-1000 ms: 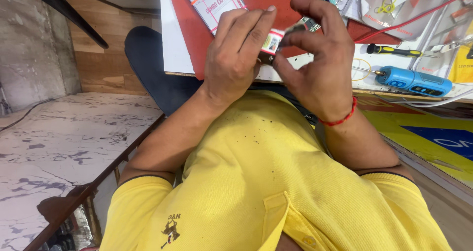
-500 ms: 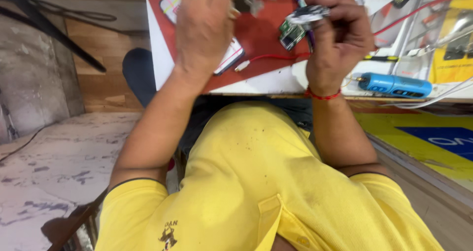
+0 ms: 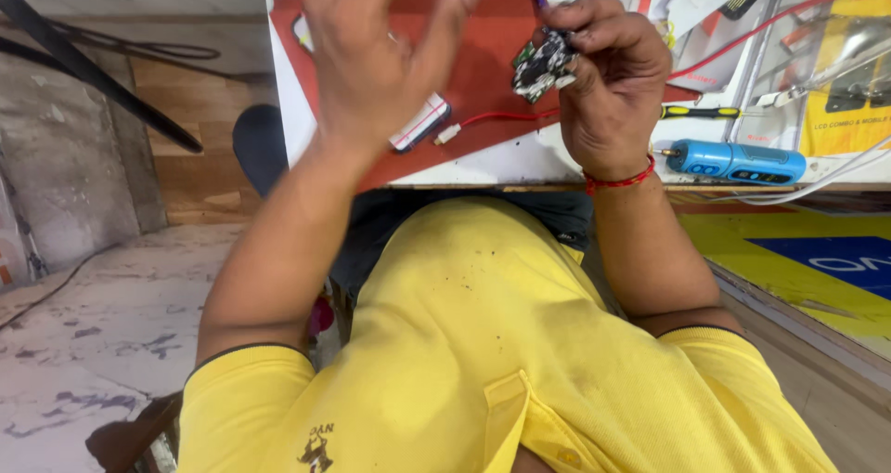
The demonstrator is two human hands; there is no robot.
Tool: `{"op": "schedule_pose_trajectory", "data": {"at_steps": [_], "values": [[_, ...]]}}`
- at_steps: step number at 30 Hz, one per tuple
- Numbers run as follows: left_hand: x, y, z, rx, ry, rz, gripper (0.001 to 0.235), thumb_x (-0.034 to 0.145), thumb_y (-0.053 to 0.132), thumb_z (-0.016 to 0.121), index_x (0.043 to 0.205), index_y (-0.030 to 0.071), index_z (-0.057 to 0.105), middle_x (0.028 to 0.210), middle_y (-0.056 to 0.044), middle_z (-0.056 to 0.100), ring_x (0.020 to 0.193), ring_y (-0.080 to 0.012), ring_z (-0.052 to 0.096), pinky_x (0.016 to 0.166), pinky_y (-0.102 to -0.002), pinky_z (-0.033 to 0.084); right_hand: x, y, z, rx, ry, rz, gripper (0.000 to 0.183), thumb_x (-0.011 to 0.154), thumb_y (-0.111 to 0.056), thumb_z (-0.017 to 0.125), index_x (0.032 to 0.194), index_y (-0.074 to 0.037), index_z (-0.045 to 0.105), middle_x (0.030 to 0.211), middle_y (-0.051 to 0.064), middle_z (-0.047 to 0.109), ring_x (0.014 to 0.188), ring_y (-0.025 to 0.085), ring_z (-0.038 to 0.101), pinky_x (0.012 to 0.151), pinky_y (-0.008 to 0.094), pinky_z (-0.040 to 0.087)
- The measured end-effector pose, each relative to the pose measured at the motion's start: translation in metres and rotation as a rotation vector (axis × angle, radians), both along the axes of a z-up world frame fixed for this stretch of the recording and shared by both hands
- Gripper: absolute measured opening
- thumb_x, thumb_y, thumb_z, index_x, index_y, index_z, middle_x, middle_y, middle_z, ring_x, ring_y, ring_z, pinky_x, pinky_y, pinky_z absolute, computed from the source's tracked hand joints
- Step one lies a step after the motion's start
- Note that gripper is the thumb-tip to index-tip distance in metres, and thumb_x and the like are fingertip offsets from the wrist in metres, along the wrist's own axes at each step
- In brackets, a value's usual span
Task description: The person is repairing a smartphone by connecting a battery to a circuit board using wires. They use tweezers to adjust the connection points and secure the battery to the phone with rubber bands. The person also handles a small red box and a circuit board separately on the workbench.
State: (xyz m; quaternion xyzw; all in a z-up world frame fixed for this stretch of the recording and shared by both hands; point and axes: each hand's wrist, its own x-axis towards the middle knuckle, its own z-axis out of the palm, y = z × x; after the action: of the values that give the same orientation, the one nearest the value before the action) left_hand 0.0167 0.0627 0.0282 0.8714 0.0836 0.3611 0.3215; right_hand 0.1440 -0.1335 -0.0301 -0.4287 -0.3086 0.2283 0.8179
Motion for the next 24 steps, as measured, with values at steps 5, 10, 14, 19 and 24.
{"op": "schedule_pose_trajectory", "data": {"at_steps": [5, 10, 14, 19, 24], "values": [[-0.032, -0.046, -0.023, -1.405, 0.092, -0.473, 0.029, 0.103, 0.015, 0.073, 0.126, -0.003, 0.066, 0.111, -0.008, 0.072, 0.092, -0.0124, 0.071, 0.086, -0.029, 0.063, -0.014, 0.002, -0.014, -0.034, -0.115, -0.031, 0.016, 0.101, -0.004, 0.078, 0.111, -0.001, 0.066, 0.121, 0.014, 0.067, 0.106, 0.016, 0.068, 0.094, 0.026, 0.057], [-0.04, -0.061, -0.041, -1.451, -0.029, -0.309, 0.028, 0.101, 0.007, 0.072, 0.124, -0.006, 0.064, 0.108, -0.009, 0.071, 0.092, -0.0127, 0.07, 0.087, -0.031, 0.064, -0.027, 0.0, 0.005, -0.292, -0.351, -0.119, 0.015, 0.107, 0.012, 0.073, 0.118, 0.004, 0.069, 0.123, 0.014, 0.062, 0.104, 0.017, 0.063, 0.091, 0.026, 0.053], [-0.038, -0.069, -0.047, -1.291, -0.128, -0.112, 0.02, 0.107, 0.009, 0.069, 0.12, -0.006, 0.067, 0.103, -0.008, 0.072, 0.089, -0.0119, 0.068, 0.085, -0.028, 0.06, -0.045, -0.008, 0.043, -0.459, -0.672, -0.36, 0.026, 0.105, 0.013, 0.07, 0.128, 0.003, 0.065, 0.126, 0.013, 0.059, 0.102, 0.017, 0.072, 0.083, 0.026, 0.065], [-0.043, -0.086, -0.048, -1.201, -0.231, -0.117, 0.019, 0.108, 0.012, 0.066, 0.118, -0.005, 0.064, 0.11, -0.005, 0.07, 0.1, -0.0093, 0.067, 0.092, -0.026, 0.06, -0.06, -0.008, 0.063, -0.563, -0.958, -0.291, 0.036, 0.096, 0.007, 0.089, 0.126, 0.003, 0.069, 0.119, 0.015, 0.07, 0.096, 0.019, 0.076, 0.083, 0.027, 0.064], [-0.053, -0.082, -0.033, -0.91, -0.073, -0.143, 0.014, 0.113, 0.01, 0.06, 0.116, -0.004, 0.064, 0.105, -0.004, 0.063, 0.093, -0.0088, 0.065, 0.085, -0.023, 0.057, -0.052, -0.003, 0.072, -0.549, -0.844, -0.09, 0.032, 0.098, 0.006, 0.087, 0.124, 0.004, 0.068, 0.114, 0.016, 0.071, 0.099, 0.02, 0.076, 0.087, 0.026, 0.066]]}}
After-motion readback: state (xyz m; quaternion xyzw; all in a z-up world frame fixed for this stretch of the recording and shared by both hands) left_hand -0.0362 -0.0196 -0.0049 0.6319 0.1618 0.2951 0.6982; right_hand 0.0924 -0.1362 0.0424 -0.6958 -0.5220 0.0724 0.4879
